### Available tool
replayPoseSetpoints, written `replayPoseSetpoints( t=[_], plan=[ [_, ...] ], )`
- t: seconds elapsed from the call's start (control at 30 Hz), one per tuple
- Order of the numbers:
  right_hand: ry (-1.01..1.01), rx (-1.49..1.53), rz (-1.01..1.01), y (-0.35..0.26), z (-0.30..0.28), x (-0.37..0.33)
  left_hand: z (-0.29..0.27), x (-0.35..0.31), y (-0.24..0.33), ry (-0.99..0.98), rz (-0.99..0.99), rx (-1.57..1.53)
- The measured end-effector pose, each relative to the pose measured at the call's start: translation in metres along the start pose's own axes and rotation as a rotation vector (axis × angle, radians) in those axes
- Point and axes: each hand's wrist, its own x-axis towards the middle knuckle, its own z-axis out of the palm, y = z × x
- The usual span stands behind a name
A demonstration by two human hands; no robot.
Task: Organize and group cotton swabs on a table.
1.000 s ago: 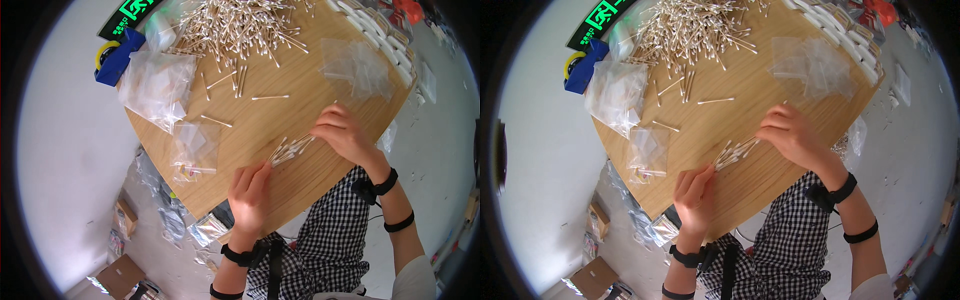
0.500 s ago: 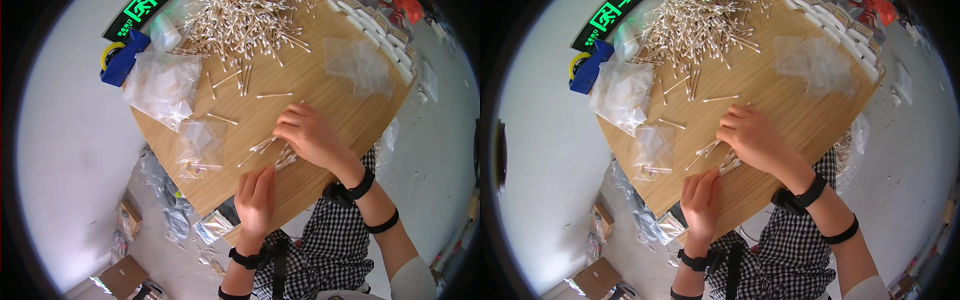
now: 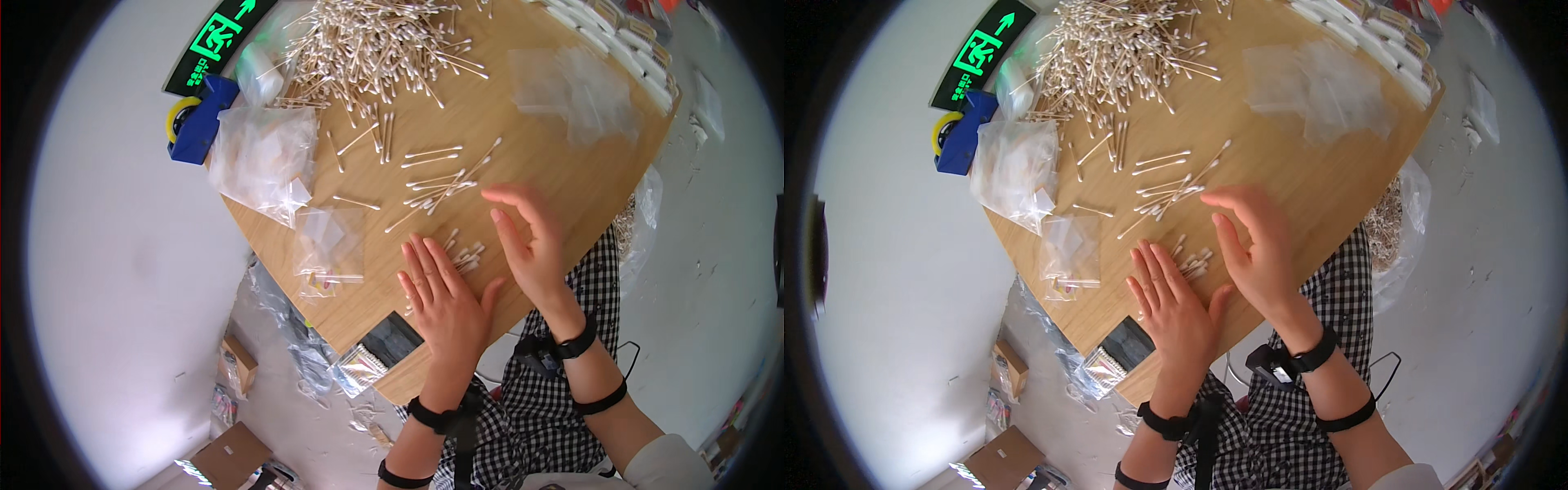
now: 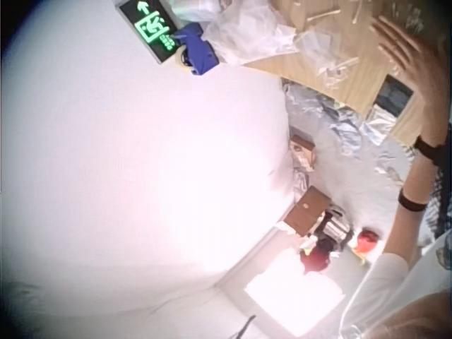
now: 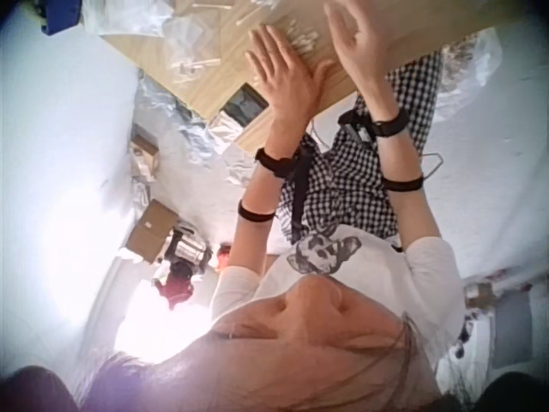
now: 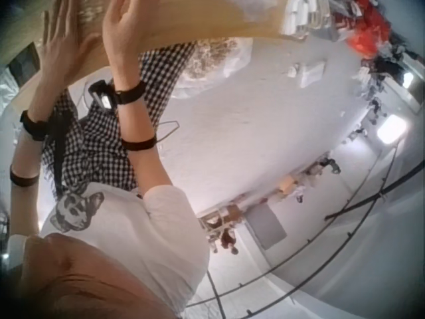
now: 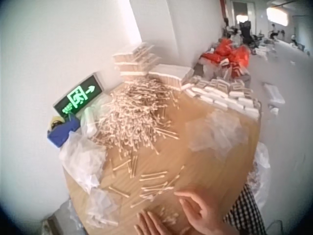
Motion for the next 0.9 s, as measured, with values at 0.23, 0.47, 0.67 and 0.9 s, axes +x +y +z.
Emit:
replayPoseSetpoints(
  t=[0.23, 0.47, 0.67, 0.9],
  plan=[
    [-0.035, -0.001, 0.025, 0.002, 0.002, -0.004, 0.002, -0.038, 0.011, -0.13, 0.046, 0.031],
    [-0.039, 0.015, -0.02, 0.001, 0.0, -0.004, 0.001, -0.012, 0.005, -0.079, 0.058, 0.078],
    [-0.036, 0.028, -0.023, 0.008, 0.0, -0.008, 0.004, -0.005, 0.003, 0.006, 0.039, 0.028],
    [-0.06, 0.078, 0.042, 0.005, -0.001, -0.008, -0.011, -0.031, -0.011, -0.064, 0.007, -0.139]
  ],
)
